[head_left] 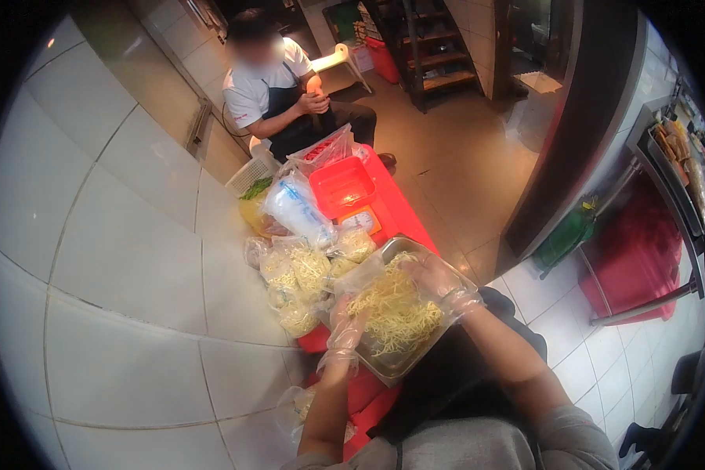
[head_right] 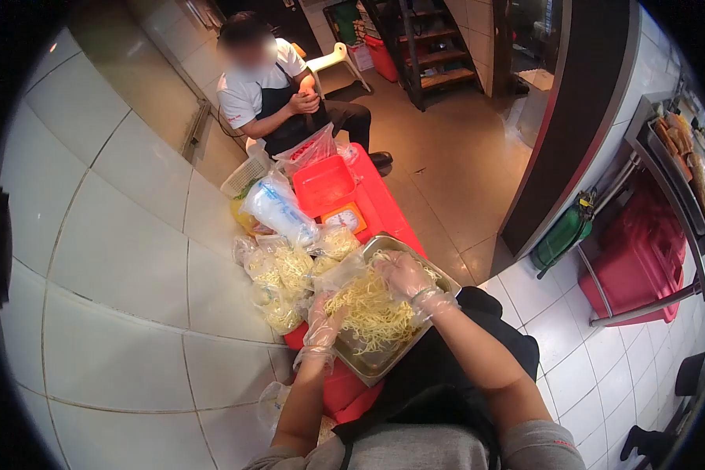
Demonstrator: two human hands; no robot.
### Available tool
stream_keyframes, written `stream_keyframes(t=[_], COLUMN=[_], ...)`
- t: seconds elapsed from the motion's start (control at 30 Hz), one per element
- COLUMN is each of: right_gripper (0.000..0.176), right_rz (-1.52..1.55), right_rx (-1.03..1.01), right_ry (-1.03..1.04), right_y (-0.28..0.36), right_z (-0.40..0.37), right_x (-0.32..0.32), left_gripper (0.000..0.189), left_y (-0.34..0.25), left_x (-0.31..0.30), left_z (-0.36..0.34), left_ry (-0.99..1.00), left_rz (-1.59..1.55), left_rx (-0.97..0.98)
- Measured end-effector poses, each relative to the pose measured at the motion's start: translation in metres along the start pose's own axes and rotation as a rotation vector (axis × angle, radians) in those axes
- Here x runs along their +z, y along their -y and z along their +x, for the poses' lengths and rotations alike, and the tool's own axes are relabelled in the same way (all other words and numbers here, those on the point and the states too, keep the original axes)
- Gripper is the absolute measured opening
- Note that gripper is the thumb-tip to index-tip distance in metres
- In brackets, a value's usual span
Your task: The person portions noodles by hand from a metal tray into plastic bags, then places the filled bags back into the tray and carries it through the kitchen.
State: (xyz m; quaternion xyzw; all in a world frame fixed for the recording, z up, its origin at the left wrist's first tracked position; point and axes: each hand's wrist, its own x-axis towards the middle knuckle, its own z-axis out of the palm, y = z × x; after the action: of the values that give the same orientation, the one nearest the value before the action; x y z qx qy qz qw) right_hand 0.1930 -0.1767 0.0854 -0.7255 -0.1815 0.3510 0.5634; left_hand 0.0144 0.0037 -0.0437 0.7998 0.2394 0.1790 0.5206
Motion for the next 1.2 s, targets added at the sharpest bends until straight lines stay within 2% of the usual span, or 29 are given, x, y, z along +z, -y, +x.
stream_keyframes(t=[0.07,0.1,0.17,0.2,0.27,0.33,0.4,0.43,0.47,0.53,0.63,0.67,0.77,0.8,0.87,0.9,0.93,0.97,1.0,1.03,1.13,1.2], right_gripper=[0.027,0.031,0.039,0.043,0.046,0.043,0.040,0.039,0.038,0.037,0.045,0.050,0.059,0.068,0.069,0.070,0.068,0.061,0.055,0.049,0.031,0.024], right_rz=[-0.378,-0.565,-1.103,-1.367,-1.306,-1.208,-0.859,-0.682,-0.709,-0.766,-0.453,-0.412,-0.870,-1.031,-0.727,-0.576,-0.258,-0.357,-0.455,-0.552,-0.391,-0.356], right_rx=[-0.362,-0.540,-0.466,-0.420,-0.519,-0.560,-0.473,-0.422,-0.412,-0.385,-0.462,-0.481,-0.399,-0.477,-0.515,-0.534,-0.361,-0.340,-0.318,-0.293,-0.235,-0.332], right_ry=[-0.116,-0.176,0.033,0.144,0.010,-0.019,0.197,0.301,0.265,0.180,0.140,0.208,0.550,0.492,0.330,0.250,0.277,0.267,0.254,0.239,0.099,0.004], right_y=[-0.050,-0.054,-0.061,-0.058,-0.078,-0.118,-0.148,-0.133,-0.122,-0.033,-0.003,-0.010,-0.011,0.000,0.018,0.027,0.039,0.036,0.034,0.031,0.029,0.011], right_z=[0.025,0.025,0.023,0.019,-0.001,0.003,0.049,0.058,0.060,0.025,0.010,0.015,0.030,0.025,0.031,0.031,0.020,0.024,0.029,0.032,0.023,0.032], right_x=[0.007,0.011,0.023,0.029,0.043,0.054,0.048,0.043,0.039,0.025,0.022,0.020,0.008,0.003,0.007,0.012,0.015,0.020,0.025,0.027,0.020,0.016], left_gripper=[0.060,0.064,0.073,0.072,0.070,0.068,0.065,0.063,0.062,0.055,0.045,0.041,0.027,0.024,0.018,0.018,0.019,0.019,0.019,0.020,0.019,0.016], left_y=[-0.032,-0.037,-0.045,-0.053,-0.068,-0.071,-0.065,-0.056,-0.048,-0.056,-0.046,-0.038,-0.030,-0.046,-0.101,-0.107,-0.112,-0.118,-0.126,-0.131,-0.139,-0.136], left_x=[-0.011,-0.014,-0.020,-0.025,-0.037,-0.046,-0.050,-0.049,-0.049,-0.052,-0.059,-0.061,-0.057,-0.056,-0.052,-0.046,-0.040,-0.035,-0.032,-0.029,-0.025,-0.032], left_z=[-0.004,-0.004,-0.003,0.000,0.010,0.018,0.023,0.027,0.029,0.029,0.035,0.038,0.046,0.044,0.033,0.033,0.034,0.032,0.024,0.021,0.014,0.004], left_ry=[0.071,0.022,-0.071,-0.076,-0.092,-0.098,-0.144,-0.186,-0.224,-0.242,-0.215,-0.204,-0.368,-0.342,-0.293,-0.223,-0.153,-0.082,-0.035,-0.070,-0.171,-0.229], left_rz=[-0.057,0.078,0.347,0.379,0.444,0.629,0.715,0.707,0.698,0.563,0.427,0.395,0.095,0.182,0.350,0.428,0.508,0.588,0.725,0.693,0.605,0.577], left_rx=[-0.072,0.001,0.146,0.131,0.102,0.161,0.213,0.234,0.255,0.140,0.016,-0.016,0.249,0.321,0.457,0.536,0.615,0.696,0.702,0.689,0.631,0.565])
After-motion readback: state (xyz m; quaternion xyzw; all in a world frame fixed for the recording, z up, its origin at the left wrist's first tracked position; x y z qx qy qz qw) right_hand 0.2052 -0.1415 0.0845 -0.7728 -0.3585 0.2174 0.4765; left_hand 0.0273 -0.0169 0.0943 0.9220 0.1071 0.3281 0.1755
